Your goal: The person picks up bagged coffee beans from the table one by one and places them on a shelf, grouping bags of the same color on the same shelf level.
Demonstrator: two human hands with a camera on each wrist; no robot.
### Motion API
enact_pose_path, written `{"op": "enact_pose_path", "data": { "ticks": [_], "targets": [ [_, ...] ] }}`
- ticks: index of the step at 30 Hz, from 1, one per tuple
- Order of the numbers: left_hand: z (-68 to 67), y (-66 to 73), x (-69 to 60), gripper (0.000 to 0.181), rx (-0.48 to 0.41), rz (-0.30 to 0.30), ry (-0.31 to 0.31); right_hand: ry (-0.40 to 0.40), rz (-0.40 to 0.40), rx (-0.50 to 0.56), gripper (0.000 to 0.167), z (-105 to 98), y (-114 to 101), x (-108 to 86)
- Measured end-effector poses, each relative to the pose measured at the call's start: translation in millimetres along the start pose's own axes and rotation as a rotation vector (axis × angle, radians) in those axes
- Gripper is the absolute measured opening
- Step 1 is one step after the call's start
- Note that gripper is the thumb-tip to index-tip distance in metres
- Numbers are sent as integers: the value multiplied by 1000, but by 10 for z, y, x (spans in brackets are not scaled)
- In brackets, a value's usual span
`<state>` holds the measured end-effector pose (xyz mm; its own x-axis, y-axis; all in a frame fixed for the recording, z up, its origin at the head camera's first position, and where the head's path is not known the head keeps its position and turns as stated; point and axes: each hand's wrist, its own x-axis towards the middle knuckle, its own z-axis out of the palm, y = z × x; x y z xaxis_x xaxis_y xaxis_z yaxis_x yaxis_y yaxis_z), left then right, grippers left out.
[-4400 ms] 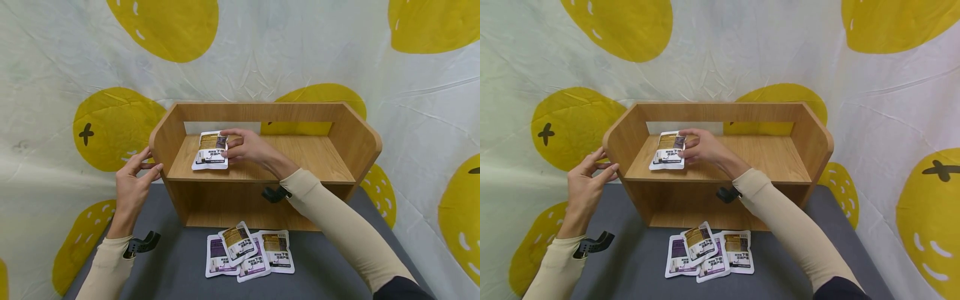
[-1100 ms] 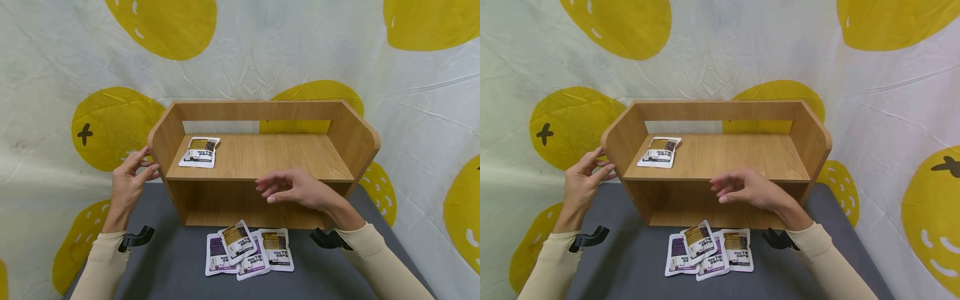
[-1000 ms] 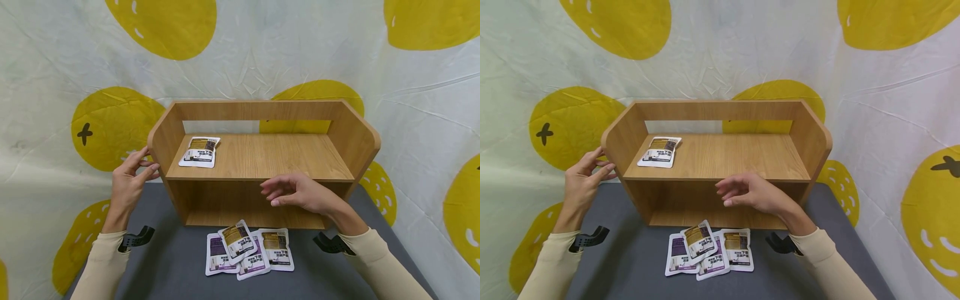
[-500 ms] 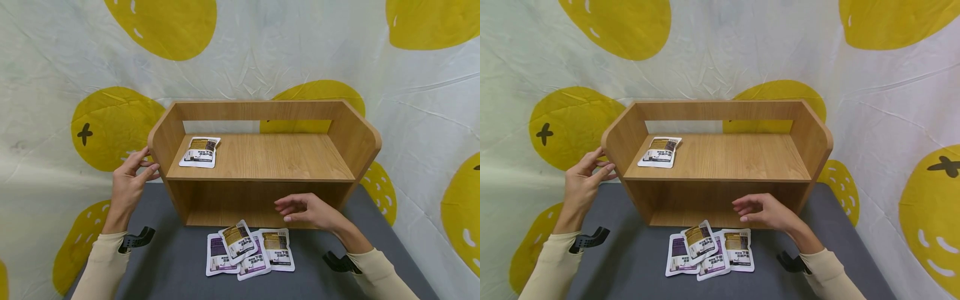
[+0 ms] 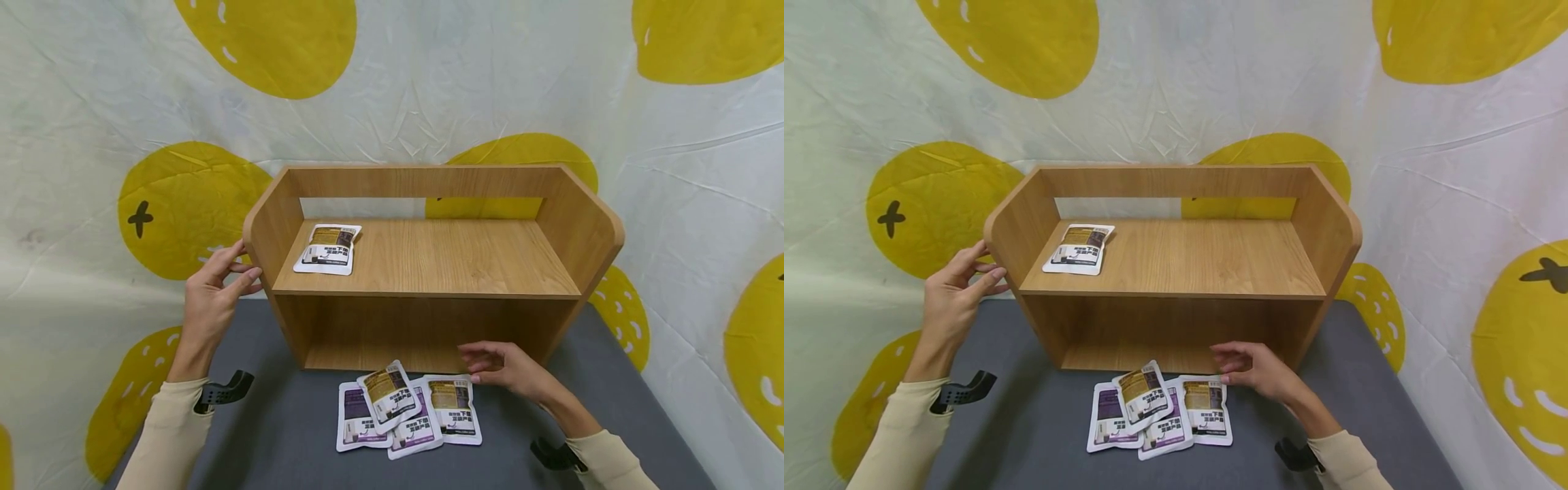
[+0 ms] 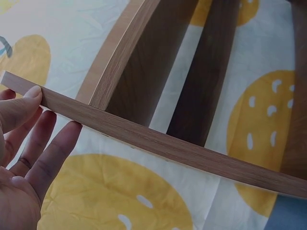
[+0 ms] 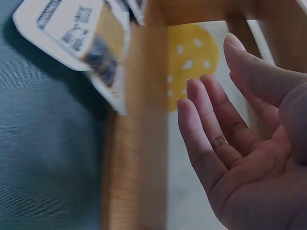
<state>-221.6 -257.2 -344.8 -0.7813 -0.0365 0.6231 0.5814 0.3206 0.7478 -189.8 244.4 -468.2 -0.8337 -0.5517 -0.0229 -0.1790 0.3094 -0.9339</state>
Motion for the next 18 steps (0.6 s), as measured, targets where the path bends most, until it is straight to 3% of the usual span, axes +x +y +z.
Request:
{"op": "enact_pose_path", "data": {
  "ticks": [10, 18],
  "targets": [
    [10, -14, 4, 62, -10, 10, -1, 19, -4, 36, 58, 82, 311, -56],
    [4, -17, 6, 61, -13, 10, 0, 34, -11, -36, 54, 189, 489, -88]
  ]
}}
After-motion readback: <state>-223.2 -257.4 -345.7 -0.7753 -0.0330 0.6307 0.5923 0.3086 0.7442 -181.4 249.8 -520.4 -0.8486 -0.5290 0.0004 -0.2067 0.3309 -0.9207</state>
